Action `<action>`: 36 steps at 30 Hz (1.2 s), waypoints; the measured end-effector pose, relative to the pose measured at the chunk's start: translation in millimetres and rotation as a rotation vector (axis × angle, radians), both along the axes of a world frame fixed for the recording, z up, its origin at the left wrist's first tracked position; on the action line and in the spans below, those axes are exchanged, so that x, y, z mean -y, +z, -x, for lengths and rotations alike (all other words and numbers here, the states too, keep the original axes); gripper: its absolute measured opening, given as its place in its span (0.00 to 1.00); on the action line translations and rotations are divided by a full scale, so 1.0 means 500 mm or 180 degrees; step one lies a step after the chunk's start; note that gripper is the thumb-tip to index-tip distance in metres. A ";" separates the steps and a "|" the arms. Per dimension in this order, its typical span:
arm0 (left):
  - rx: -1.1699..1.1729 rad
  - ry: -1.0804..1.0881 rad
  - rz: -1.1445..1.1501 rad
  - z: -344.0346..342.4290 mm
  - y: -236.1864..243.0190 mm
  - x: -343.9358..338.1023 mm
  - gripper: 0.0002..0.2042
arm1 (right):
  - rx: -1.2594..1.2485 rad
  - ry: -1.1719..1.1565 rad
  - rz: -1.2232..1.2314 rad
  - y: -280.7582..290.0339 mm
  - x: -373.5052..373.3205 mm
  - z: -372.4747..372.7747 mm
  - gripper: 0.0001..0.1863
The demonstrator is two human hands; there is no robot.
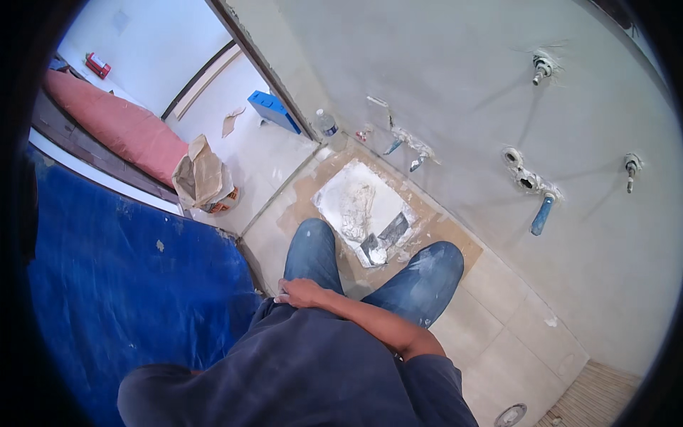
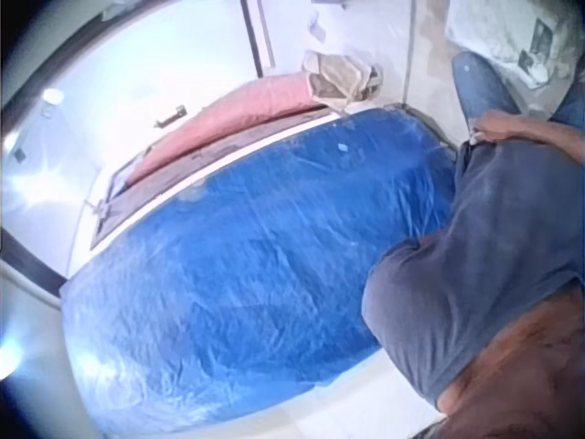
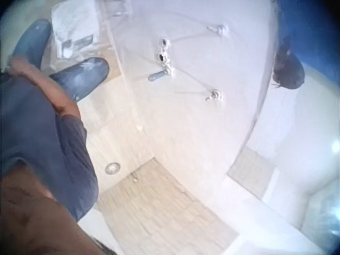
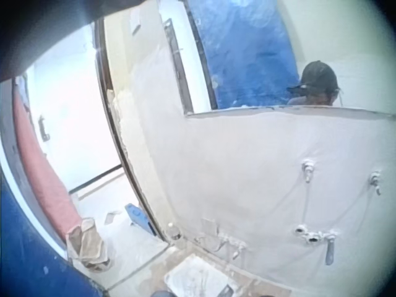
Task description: The person uses putty knives to apply and smooth plaster onto a wall around pipes and beneath a mirror, repeatedly transferring and mixing the plaster between the blades.
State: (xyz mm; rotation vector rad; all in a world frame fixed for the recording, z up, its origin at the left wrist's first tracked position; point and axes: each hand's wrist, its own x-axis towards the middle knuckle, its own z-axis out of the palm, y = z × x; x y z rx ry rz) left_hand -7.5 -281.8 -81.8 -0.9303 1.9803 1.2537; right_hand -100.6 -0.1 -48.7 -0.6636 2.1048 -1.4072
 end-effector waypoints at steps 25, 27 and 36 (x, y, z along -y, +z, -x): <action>-0.0464 0.0169 0.0444 0.020 -0.068 0.000 0.37 | 0.2422 0.0293 0.0353 0.031 0.047 0.037 0.51; -0.0480 0.0205 0.0462 0.014 -0.071 -0.001 0.37 | 0.2240 -0.0281 0.0604 0.014 0.065 0.024 0.46; -0.0558 0.0379 0.0499 -0.010 -0.078 0.015 0.37 | 0.3275 -0.0539 0.1615 -0.007 -0.001 0.033 0.34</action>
